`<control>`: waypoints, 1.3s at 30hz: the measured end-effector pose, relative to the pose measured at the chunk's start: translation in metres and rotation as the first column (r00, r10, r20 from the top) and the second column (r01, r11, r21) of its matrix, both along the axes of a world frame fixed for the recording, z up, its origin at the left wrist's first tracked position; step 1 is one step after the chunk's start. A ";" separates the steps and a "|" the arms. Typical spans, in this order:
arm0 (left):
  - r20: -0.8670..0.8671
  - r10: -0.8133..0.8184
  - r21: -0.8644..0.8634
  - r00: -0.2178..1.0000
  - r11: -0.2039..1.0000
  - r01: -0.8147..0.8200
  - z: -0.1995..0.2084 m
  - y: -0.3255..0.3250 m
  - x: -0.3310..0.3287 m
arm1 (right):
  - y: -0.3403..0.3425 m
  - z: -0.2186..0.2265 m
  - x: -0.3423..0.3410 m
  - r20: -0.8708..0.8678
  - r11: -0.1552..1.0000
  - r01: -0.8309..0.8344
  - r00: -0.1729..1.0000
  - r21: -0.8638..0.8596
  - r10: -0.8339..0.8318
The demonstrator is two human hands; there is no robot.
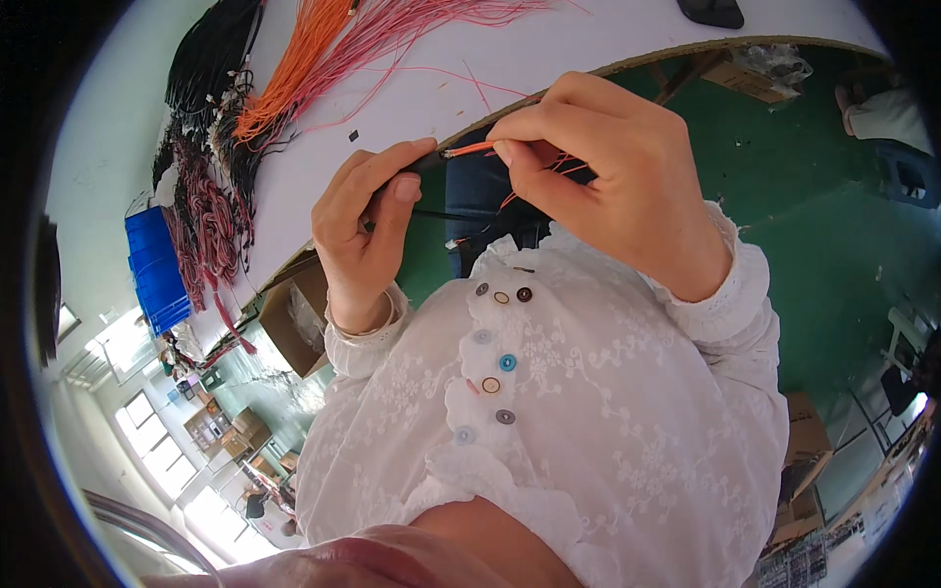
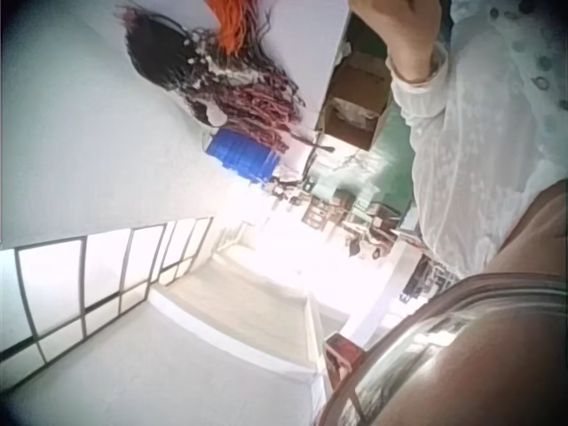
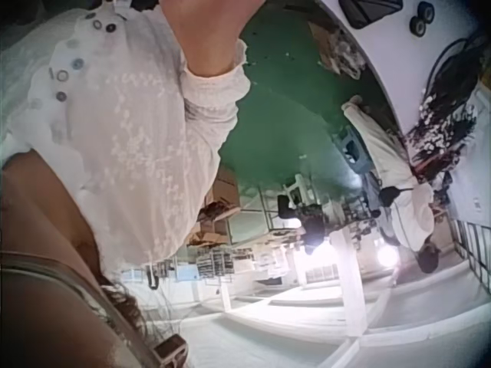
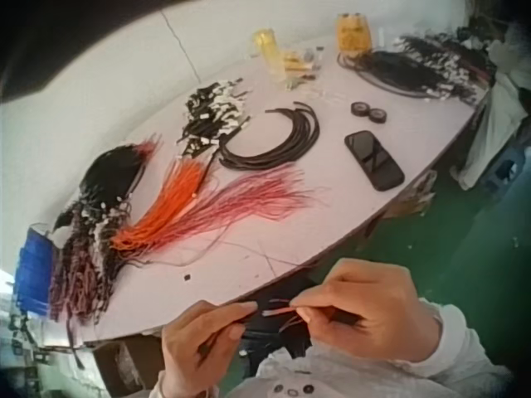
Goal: Manual assembly of electronic wiring harnesses by grouping individual wires and inserting them into connectors.
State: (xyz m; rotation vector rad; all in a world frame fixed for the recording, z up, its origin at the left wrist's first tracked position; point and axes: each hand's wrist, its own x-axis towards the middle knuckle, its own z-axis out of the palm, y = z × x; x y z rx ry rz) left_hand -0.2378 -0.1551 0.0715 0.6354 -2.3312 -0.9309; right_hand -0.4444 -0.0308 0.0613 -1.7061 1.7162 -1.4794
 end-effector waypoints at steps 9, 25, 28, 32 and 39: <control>0.017 -0.008 0.026 1.000 1.000 0.008 -0.003 -0.001 0.003 | -0.001 0.002 0.000 -0.018 1.000 -0.021 1.000 -0.020 0.021; 0.001 -0.064 0.203 0.998 0.977 0.062 -0.008 -0.007 0.002 | -0.015 -0.001 -0.006 0.053 0.998 -0.062 0.997 -0.001 0.062; 0.011 -0.067 0.179 0.998 0.982 0.064 -0.007 -0.009 0.004 | -0.017 0.001 -0.005 0.042 0.998 -0.068 0.997 -0.003 0.068; 0.020 -0.079 0.165 0.997 0.983 0.075 -0.006 -0.010 0.006 | -0.019 0.003 -0.007 -0.002 0.996 -0.083 0.997 -0.017 0.083; 0.043 -0.089 0.147 0.995 0.986 0.082 0.000 -0.011 0.004 | -0.024 0.006 -0.008 -0.027 0.993 -0.116 0.993 -0.019 0.115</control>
